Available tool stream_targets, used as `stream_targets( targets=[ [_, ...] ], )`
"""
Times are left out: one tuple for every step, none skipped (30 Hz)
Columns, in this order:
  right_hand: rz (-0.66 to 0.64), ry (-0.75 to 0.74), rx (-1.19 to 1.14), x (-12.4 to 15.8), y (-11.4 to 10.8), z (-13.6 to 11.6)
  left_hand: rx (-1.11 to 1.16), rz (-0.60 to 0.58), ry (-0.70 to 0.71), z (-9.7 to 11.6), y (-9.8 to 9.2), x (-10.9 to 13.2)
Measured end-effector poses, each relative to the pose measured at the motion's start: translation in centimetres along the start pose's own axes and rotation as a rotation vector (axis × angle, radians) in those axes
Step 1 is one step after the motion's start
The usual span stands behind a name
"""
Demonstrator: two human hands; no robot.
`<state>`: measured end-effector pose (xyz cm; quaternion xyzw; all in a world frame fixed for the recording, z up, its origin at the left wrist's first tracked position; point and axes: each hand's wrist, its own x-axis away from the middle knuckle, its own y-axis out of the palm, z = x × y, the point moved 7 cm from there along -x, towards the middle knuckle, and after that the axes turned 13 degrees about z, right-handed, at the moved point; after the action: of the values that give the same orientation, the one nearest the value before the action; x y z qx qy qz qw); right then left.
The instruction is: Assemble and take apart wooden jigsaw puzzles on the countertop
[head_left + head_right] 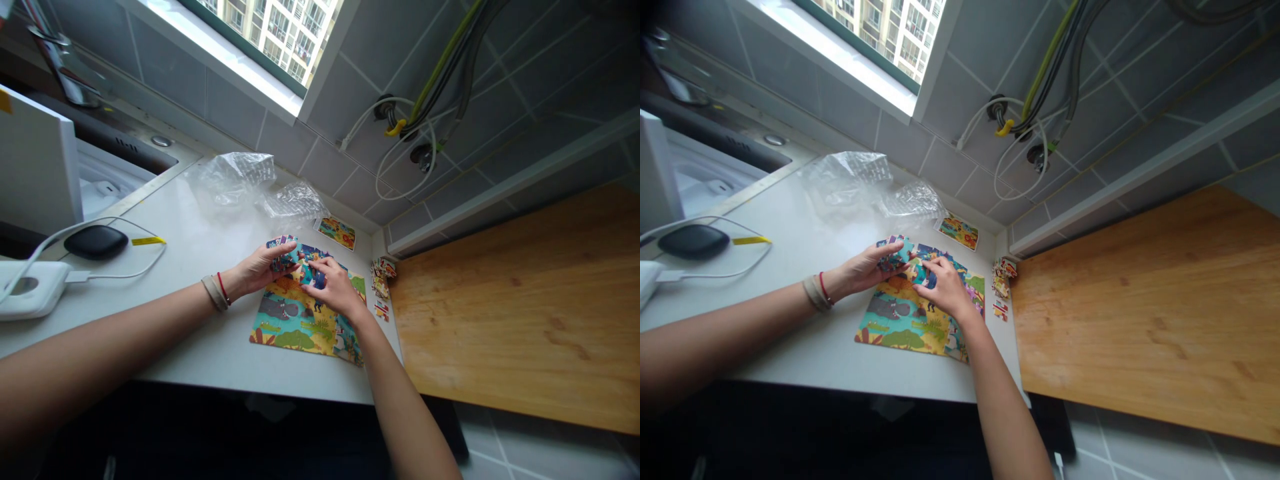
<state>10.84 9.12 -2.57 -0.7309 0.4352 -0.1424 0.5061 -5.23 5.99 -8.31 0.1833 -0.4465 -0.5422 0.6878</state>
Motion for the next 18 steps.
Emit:
stream_targets(
  targets=[
    [0.036,0.0,-0.003,-0.1,-0.9,-0.2,0.001,0.004,0.002,0.0,0.0,0.0],
    [0.073,-0.006,-0.009,-0.2,-1.7,-0.5,-0.001,0.005,-0.001,0.0,0.0,0.0],
    [0.107,-0.014,-0.019,-0.3,-2.4,-0.9,-0.004,0.002,-0.008,-0.1,0.0,0.0],
    [0.137,-0.024,-0.034,-0.4,-3.0,-1.4,-0.009,-0.004,-0.014,-0.3,0.0,0.1],
    [0.159,-0.037,-0.051,-0.6,-3.4,-1.9,-0.017,-0.013,-0.02,-0.4,0.1,0.1],
    [0.173,-0.051,-0.066,-0.7,-3.5,-2.5,-0.028,-0.028,-0.026,-0.6,0.1,0.2],
    [0.177,-0.065,-0.074,-0.9,-3.4,-3.1,-0.04,-0.055,-0.029,-0.8,0.3,0.3],
    [0.172,-0.08,-0.072,-1.1,-3.1,-3.7,-0.053,-0.093,-0.032,-1.0,0.5,0.5],
    [0.165,-0.093,-0.062,-1.2,-2.7,-4.1,-0.063,-0.137,-0.033,-1.1,0.7,0.6],
    [0.158,-0.107,-0.047,-1.4,-2.2,-4.5,-0.071,-0.178,-0.036,-1.3,0.9,0.7],
    [0.148,-0.122,-0.033,-1.6,-1.8,-4.9,-0.076,-0.211,-0.038,-1.4,1.1,0.8],
    [0.135,-0.137,-0.025,-1.8,-1.4,-5.1,-0.075,-0.229,-0.036,-1.4,1.2,0.9],
    [0.122,-0.151,-0.028,-1.9,-1.2,-5.2,-0.071,-0.232,-0.033,-1.3,1.3,0.8],
    [0.113,-0.16,-0.041,-2.0,-1.1,-5.2,-0.06,-0.218,-0.026,-1.1,1.2,0.8],
    [0.113,-0.16,-0.059,-2.1,-1.2,-5.1,-0.044,-0.192,-0.019,-0.8,1.1,0.6],
    [0.122,-0.145,-0.073,-2.1,-1.4,-4.7,-0.024,-0.156,-0.013,-0.5,1.0,0.5],
    [0.132,-0.115,-0.074,-2.1,-1.6,-4.1,-0.002,-0.113,-0.011,-0.2,0.8,0.4],
    [0.131,-0.072,-0.054,-2.1,-1.7,-3.3,0.017,-0.067,-0.012,0.0,0.6,0.3]
  ],
)
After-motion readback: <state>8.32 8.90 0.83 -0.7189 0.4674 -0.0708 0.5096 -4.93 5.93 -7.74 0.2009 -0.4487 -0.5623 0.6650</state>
